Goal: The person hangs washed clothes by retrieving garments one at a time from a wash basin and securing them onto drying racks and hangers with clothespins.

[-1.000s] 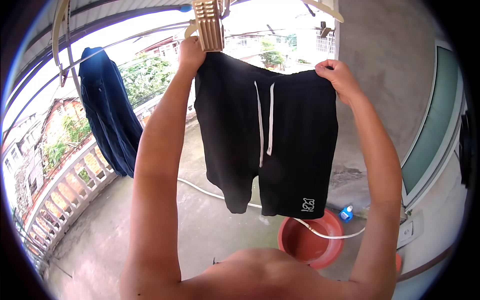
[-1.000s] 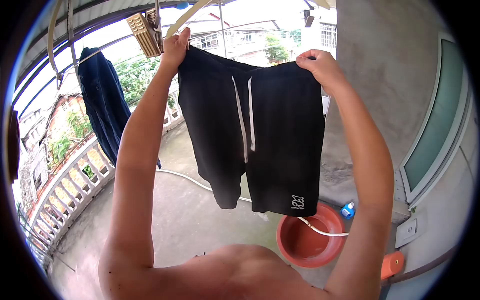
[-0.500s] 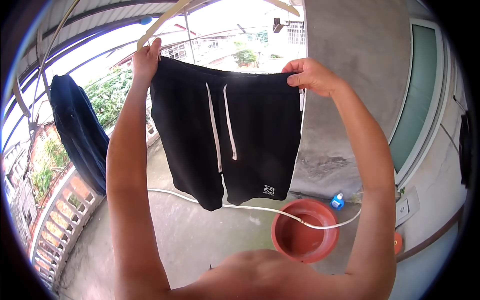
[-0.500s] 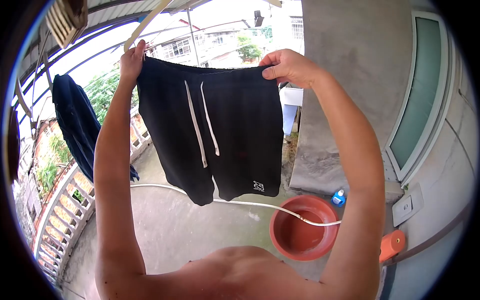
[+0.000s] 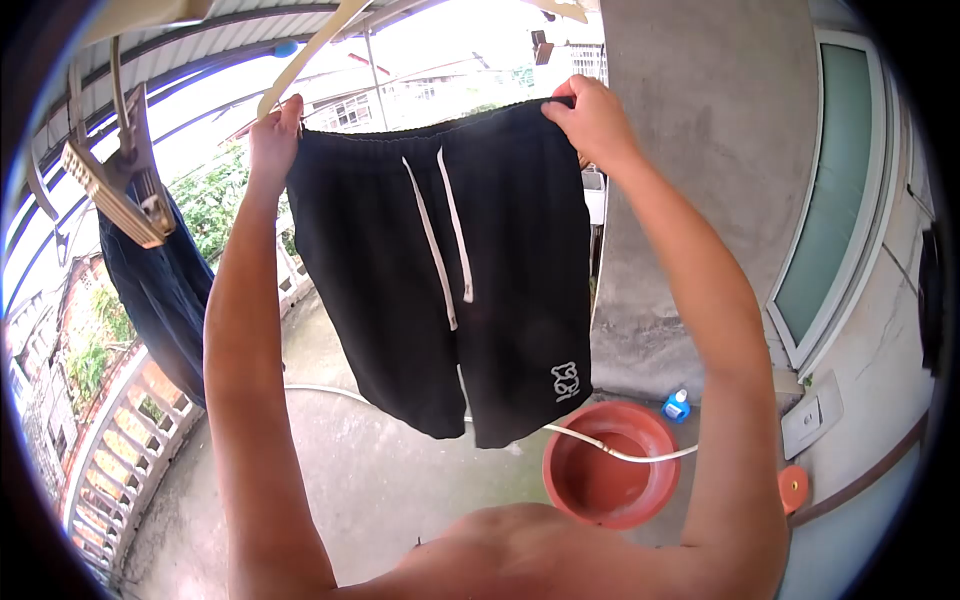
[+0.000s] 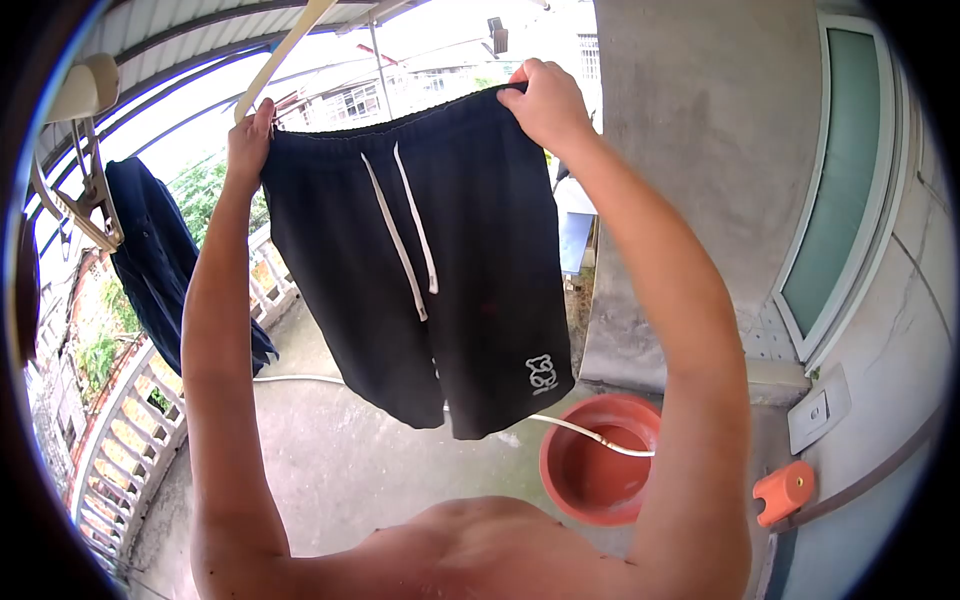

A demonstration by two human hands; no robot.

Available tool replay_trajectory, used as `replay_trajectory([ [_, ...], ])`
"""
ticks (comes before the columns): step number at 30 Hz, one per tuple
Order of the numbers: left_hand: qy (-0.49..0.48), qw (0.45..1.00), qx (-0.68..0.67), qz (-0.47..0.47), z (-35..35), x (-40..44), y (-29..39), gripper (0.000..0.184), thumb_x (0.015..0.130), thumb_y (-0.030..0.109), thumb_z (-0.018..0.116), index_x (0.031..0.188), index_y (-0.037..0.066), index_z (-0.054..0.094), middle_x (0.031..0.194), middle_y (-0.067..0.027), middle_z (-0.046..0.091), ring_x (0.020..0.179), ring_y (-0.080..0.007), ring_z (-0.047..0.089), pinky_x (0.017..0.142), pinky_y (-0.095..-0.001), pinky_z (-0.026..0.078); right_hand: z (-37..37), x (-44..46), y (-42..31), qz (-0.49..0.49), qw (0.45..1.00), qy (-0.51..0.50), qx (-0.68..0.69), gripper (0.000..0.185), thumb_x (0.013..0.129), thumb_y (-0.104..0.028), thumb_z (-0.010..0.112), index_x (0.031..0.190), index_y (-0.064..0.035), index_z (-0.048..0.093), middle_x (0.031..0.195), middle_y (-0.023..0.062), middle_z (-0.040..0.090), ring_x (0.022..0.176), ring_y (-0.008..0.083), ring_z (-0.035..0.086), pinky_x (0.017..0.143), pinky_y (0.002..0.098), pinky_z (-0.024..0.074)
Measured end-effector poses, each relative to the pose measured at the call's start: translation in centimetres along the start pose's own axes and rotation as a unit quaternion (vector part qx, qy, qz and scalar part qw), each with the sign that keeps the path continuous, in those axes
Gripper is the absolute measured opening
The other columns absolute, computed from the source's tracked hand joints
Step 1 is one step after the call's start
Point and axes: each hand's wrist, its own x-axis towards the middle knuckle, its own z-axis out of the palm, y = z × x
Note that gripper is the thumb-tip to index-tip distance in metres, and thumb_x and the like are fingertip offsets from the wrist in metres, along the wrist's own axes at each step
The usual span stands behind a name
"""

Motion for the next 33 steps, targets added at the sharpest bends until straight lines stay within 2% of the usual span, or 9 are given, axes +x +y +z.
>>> replay_trajectory([
  [5,-0.002,1.000,-0.026,-0.009,0.0,-0.6,0.2,0.054,0.084,0.051,0.054,0.067,-0.001,0.057,0.059,-0.0008,0.045,0.058,-0.0099,0.040,0.054,-0.0266,0.033,0.5,2.8,1.1,-0.092,0.992,0.082,0.013,0.028,0.075,-0.025,0.065,0.088,-0.0005,0.060,0.110,0.0179,0.055,0.099,0.0301,0.055,0.084,0.0344,0.0438],
  [9,-0.012,0.997,-0.069,-0.021,0.8,-0.5,-0.1,0.064,0.081,0.059,0.052,0.063,-0.002,0.059,0.060,-0.0072,0.053,0.060,-0.0154,0.049,0.058,-0.0305,0.040,0.9,4.9,1.9,-0.095,0.986,0.030,0.131,0.027,0.076,-0.026,0.065,0.088,-0.0024,0.060,0.095,0.0164,0.063,0.089,0.0277,0.059,0.080,0.0337,0.0450],
  [17,-0.028,0.993,0.072,-0.094,0.3,-0.9,0.9,0.065,0.079,0.062,0.054,0.072,-0.002,0.061,0.065,-0.0110,0.060,0.062,-0.0213,0.055,0.061,-0.0347,0.042,-1.2,3.1,0.8,-0.118,0.990,0.056,0.053,0.025,0.078,-0.026,0.065,0.086,-0.0027,0.061,0.083,0.0122,0.065,0.079,0.0265,0.061,0.073,0.0336,0.0473],
  [20,0.233,0.952,0.197,-0.022,-0.8,-5.9,6.4,0.053,0.075,0.055,0.061,0.068,0.002,0.057,0.067,-0.0105,0.058,0.065,-0.0251,0.057,0.062,-0.0382,0.044,-1.4,2.7,0.7,-0.109,0.991,0.058,0.043,0.025,0.079,-0.025,0.064,0.086,-0.0021,0.062,0.082,0.0130,0.065,0.078,0.0266,0.062,0.073,0.0335,0.0475],
  [23,0.096,0.967,-0.005,0.236,2.7,-6.6,12.0,0.038,0.073,0.031,0.070,0.082,-0.004,0.061,0.086,-0.0146,0.061,0.083,-0.0280,0.061,0.074,-0.0358,0.047,-1.7,2.4,0.5,-0.111,0.991,0.058,0.045,0.025,0.079,-0.025,0.064,0.087,-0.0013,0.062,0.082,0.0138,0.065,0.078,0.0267,0.062,0.073,0.0334,0.0475],
  [25,0.019,0.950,-0.038,0.310,6.0,-6.6,17.2,0.046,0.073,0.035,0.067,0.098,-0.003,0.061,0.098,-0.0161,0.062,0.093,-0.0295,0.060,0.082,-0.0362,0.047,-2.0,1.5,0.1,-0.112,0.991,0.052,0.053,0.026,0.079,-0.025,0.064,0.087,-0.0010,0.062,0.082,0.0141,0.065,0.078,0.0268,0.062,0.073,0.0333,0.0475],
  [26,0.002,0.927,0.024,0.373,7.8,-5.6,18.9,0.046,0.077,0.032,0.066,0.109,0.000,0.058,0.096,-0.0140,0.061,0.089,-0.0206,0.058,0.077,-0.0311,0.045,-2.3,1.3,-0.4,-0.115,0.990,0.049,0.067,0.026,0.078,-0.025,0.065,0.087,-0.0009,0.062,0.082,0.0142,0.065,0.078,0.0268,0.061,0.073,0.0334,0.0474],
  [28,-0.202,0.933,0.046,0.295,9.0,-5.0,24.0,0.061,0.076,0.051,0.059,0.105,-0.003,0.060,0.102,-0.0229,0.061,0.097,-0.0356,0.057,0.086,-0.0401,0.043,-2.5,0.9,-0.7,-0.113,0.989,0.048,0.080,0.026,0.077,-0.025,0.065,0.087,-0.0009,0.062,0.082,0.0143,0.065,0.078,0.0268,0.061,0.073,0.0335,0.0473],
  [33,-0.388,0.887,-0.089,0.235,11.8,-3.8,25.8,0.035,0.079,0.032,0.060,0.079,-0.002,0.066,0.072,-0.0092,0.064,0.064,-0.0153,0.058,0.054,-0.0283,0.046,-3.5,0.6,-0.7,-0.085,0.989,0.018,0.120,0.028,0.074,-0.025,0.067,0.086,-0.0007,0.062,0.081,0.0141,0.064,0.076,0.0262,0.061,0.072,0.0340,0.0466],
])
